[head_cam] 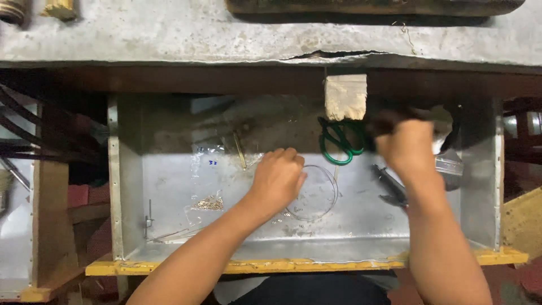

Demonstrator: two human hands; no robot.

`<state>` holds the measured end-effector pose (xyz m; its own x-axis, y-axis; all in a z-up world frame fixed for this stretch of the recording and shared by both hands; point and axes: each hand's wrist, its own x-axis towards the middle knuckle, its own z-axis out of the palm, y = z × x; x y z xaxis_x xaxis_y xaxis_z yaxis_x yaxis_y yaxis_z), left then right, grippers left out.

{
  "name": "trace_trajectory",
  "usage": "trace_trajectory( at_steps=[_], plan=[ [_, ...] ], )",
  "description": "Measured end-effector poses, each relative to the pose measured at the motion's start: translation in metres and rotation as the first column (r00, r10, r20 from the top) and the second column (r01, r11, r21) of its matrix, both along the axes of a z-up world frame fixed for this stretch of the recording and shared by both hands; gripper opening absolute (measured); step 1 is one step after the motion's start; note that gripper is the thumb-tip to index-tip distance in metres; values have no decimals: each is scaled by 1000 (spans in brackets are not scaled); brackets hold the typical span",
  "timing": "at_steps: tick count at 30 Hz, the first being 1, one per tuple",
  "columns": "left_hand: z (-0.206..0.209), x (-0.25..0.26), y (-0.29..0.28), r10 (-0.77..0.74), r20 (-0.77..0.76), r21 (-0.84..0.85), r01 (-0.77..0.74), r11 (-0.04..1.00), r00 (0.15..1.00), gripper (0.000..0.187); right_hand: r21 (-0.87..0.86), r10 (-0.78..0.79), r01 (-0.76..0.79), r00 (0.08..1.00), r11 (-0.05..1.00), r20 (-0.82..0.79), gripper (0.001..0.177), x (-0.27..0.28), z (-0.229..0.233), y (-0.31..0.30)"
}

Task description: Using pliers to bend and cut thin jewelry wire into specific shapes at a workbench.

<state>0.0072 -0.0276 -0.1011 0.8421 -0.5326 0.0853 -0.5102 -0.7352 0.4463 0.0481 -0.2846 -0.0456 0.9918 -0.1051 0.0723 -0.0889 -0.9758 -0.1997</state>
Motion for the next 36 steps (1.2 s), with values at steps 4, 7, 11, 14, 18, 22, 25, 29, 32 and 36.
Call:
trace_trajectory(
  at_steps=[4, 7, 11, 14, 18, 22, 25, 29, 32, 36],
  plan=[
    [-18, -5, -6, -13, 74, 36, 10, 999, 997, 7, 69, 12, 11, 947, 998, -322, 26, -8, 30, 43],
    [-12, -3, -8, -38, 52, 76, 34, 997, 998, 15, 26, 20, -10, 911, 1000, -413, 29, -9, 39, 56],
    [4, 4, -2, -117, -27, 78, 119, 990, 993, 16, -10, 48, -58, 901, 998, -430, 35, -6, 36, 58],
    [26, 16, 13, -105, -302, -110, 75, 991, 947, 11, 21, 45, -40, 891, 999, -451, 41, -11, 33, 46],
    [60, 25, 39, -129, -558, -471, -185, 862, 820, 13, 97, 33, 16, 873, 995, -486, 42, -15, 50, 37],
    [100, 33, 62, -174, -747, -551, -450, 703, 642, 11, 59, -47, 99, 817, 993, -574, 31, -14, 50, 22],
    [111, 37, 76, -271, -715, -653, -478, 587, 645, 14, 21, -18, 38, 803, 999, -596, 26, -14, 48, 22],
    [111, 40, 82, -254, -736, -664, -598, 449, 627, 14, -42, 11, -41, 834, 998, -552, 30, -18, 36, 23],
    [111, 43, 84, -240, -755, -651, -658, 378, 610, 16, 155, 294, -252, 856, 955, -426, 24, -26, 33, 34],
    [107, 44, 85, -270, -728, -686, -657, 314, 630, 16, 165, 414, -381, 798, 910, -439, 14, -37, 33, 54]
  ],
)
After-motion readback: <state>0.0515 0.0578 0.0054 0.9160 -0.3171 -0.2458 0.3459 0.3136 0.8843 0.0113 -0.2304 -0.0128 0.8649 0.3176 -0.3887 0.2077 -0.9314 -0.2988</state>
